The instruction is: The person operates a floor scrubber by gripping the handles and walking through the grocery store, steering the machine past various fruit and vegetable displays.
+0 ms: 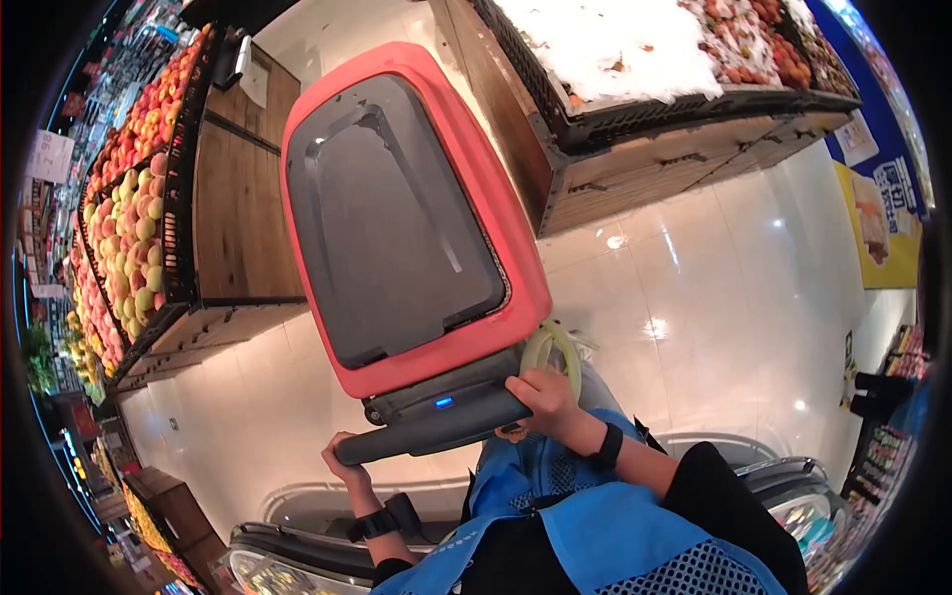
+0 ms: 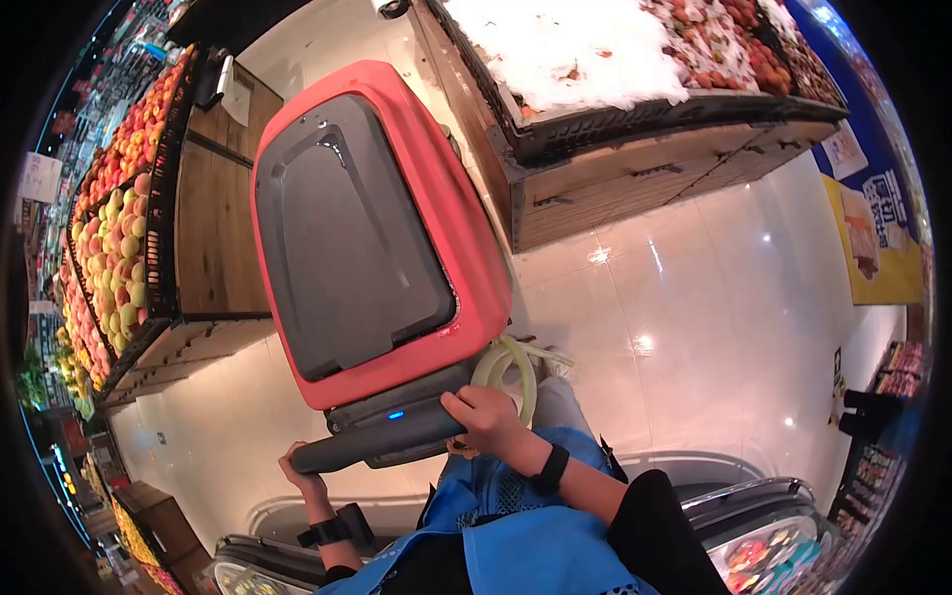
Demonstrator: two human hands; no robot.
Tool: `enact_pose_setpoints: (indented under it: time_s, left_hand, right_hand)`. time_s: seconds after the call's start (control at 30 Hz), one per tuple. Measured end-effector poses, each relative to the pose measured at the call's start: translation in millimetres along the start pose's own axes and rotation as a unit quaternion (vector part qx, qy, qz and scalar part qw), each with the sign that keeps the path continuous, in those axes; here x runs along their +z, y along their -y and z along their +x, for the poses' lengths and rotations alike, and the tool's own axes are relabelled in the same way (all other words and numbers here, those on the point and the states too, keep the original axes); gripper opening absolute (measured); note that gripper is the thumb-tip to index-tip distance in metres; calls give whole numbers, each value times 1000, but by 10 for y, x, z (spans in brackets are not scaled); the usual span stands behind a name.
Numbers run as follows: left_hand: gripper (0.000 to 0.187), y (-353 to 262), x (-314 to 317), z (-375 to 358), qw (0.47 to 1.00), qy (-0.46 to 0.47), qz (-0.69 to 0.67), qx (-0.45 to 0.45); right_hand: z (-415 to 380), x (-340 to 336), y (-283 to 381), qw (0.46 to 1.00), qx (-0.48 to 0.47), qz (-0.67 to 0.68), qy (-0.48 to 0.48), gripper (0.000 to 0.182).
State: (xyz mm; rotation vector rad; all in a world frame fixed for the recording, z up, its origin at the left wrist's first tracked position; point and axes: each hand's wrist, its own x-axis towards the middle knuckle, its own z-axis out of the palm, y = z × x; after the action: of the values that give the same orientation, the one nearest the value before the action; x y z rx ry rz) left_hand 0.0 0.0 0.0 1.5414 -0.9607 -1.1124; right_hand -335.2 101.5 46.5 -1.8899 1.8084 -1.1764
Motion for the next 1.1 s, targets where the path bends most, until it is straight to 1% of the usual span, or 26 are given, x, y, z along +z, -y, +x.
enact_pose_setpoints:
  time_s: [0.07, 0.1, 0.17, 0.2, 0.23, 0.3, 0.37, 0.43, 0.47, 0.53, 0.67, 0.73, 0.87, 0.97, 1.03, 1.07, 1.1]
  left_hand:
    - [47, -37, -302, -299, 998, 54, 34, 10]
    - [47, -20, 243, 82, 998, 52, 3, 31]
    - [48, -126, 339, -71, 999, 46, -19, 8]
    - [49, -213, 483, -173, 1000, 3, 6, 21]
    - [49, -206, 461, -111, 1000, 0, 7, 26]
    - [50, -138, 368, -37, 998, 34, -45, 7]
    - [50, -99, 384, 45, 998, 31, -52, 10]
    - [48, -96, 423, 101, 997, 47, -53, 23]
    - [48, -110, 455, 117, 997, 47, -56, 24]
    - [47, -167, 570, 175, 999, 25, -23, 18]
    - [45, -261, 759, 294, 999, 7, -30, 27]
    - [45, -294, 861, 354, 998, -33, -34, 32]
    - [45, -377, 1042, 520, 999, -28, -17, 38]
    - [45, -428, 1133, 688, 999, -41, -33, 8]
    - [44, -401, 1172, 853, 994, -96, -43, 18]
    - [43, -426, 1187, 944, 995, -83, -57, -6]
    - [43, -438, 1216, 1038, 995, -80, -57, -7]
  right_hand:
    - [-229, -29, 182, 1000, 4, 20, -15, 53]
    - [274, -120, -224, 999, -27, 2, -26, 53]
    - [244, -207, -230, 999, -26, 44, -4, 53]
    - [215, -239, -234, 999, -22, 41, 0, 53]
    - [239, -190, -243, 999, -25, 44, -2, 53]
    - [245, -148, -270, 999, -32, 39, -9, 53]
    - [307, -161, -324, 998, -37, 49, 8, 52]
    - [391, -187, -371, 997, -50, 48, 22, 36]
    - [422, -194, -383, 997, -52, 46, 21, 36]
    - [511, -186, -438, 998, -38, 51, 22, 55]
    - [787, -284, -515, 997, -32, 48, 41, 57]
    - [923, -344, -533, 996, -14, 54, 73, 57]
    - [1154, -369, -641, 996, -9, 51, 72, 57]
    - [1343, -345, -726, 996, -10, 49, 76, 57]
    - [1452, -299, -773, 995, -13, 69, 65, 58]
    - [1516, -298, -786, 995, -18, 70, 70, 60]
    - [1579, -275, -801, 995, -16, 68, 68, 60]
